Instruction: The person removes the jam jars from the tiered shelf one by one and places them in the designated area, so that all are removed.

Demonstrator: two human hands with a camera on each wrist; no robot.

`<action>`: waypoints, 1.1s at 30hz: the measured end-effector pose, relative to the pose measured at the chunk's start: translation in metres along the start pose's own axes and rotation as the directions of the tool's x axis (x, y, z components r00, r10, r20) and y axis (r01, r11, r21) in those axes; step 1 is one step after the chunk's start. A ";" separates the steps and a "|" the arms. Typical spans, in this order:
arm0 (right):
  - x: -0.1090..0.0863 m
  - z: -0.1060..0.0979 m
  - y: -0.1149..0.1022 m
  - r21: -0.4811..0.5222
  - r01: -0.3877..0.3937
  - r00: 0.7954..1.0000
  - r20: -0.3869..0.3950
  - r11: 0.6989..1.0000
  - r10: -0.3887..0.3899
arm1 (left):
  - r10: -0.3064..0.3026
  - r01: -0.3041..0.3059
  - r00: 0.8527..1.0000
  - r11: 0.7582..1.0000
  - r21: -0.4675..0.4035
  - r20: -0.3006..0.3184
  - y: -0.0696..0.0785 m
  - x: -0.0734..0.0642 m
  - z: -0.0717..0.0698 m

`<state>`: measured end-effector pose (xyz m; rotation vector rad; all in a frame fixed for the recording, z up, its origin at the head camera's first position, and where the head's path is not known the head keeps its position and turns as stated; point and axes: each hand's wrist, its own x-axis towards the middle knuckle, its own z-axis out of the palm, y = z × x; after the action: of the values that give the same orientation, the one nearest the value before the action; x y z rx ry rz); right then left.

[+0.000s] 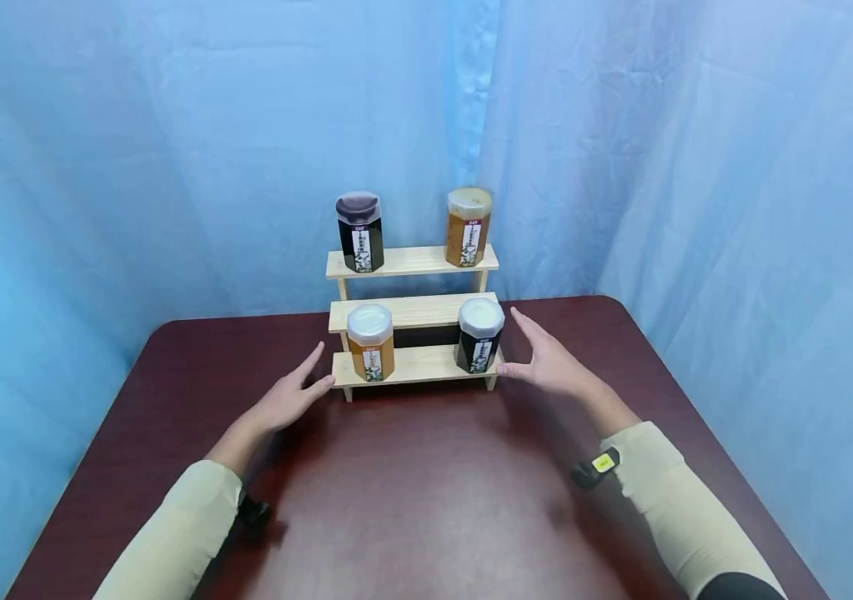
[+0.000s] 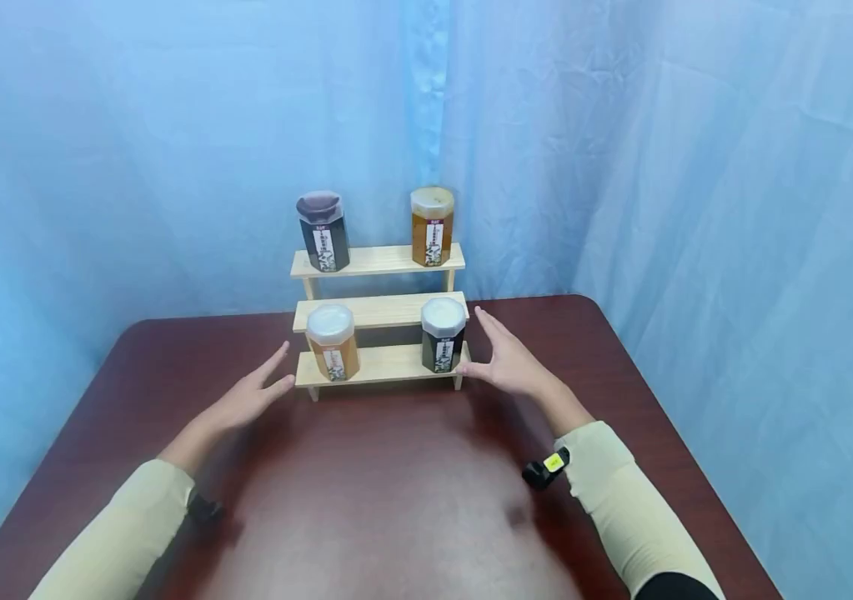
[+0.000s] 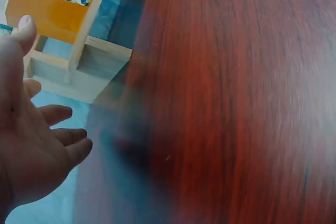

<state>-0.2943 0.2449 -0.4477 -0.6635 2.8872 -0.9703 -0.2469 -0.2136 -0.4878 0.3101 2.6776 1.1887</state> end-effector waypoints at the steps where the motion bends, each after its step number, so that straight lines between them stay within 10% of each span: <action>1: 0.000 0.001 -0.001 0.018 -0.004 1.000 -0.015 1.000 0.005 | 0.002 -0.002 1.000 0.999 -0.034 -0.014 -0.001 0.002 0.002; 14: 0.003 0.027 -0.004 0.405 0.033 0.980 -0.194 0.914 0.051 | 0.059 -0.078 0.995 0.964 -0.256 -0.080 -0.007 0.019 0.022; 23: 0.006 0.038 -0.012 0.511 0.062 0.952 -0.287 0.857 0.102 | 0.038 -0.058 0.995 0.974 -0.220 -0.094 -0.002 0.024 0.031; 33: 0.005 0.043 -0.034 0.502 0.076 0.956 -0.282 0.861 0.079 | 0.031 -0.052 0.996 0.967 -0.249 -0.088 -0.010 0.029 0.038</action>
<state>-0.2788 0.1945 -0.4621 -0.5027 2.6398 -1.8807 -0.2654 -0.1852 -0.5230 0.2832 2.5587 1.5666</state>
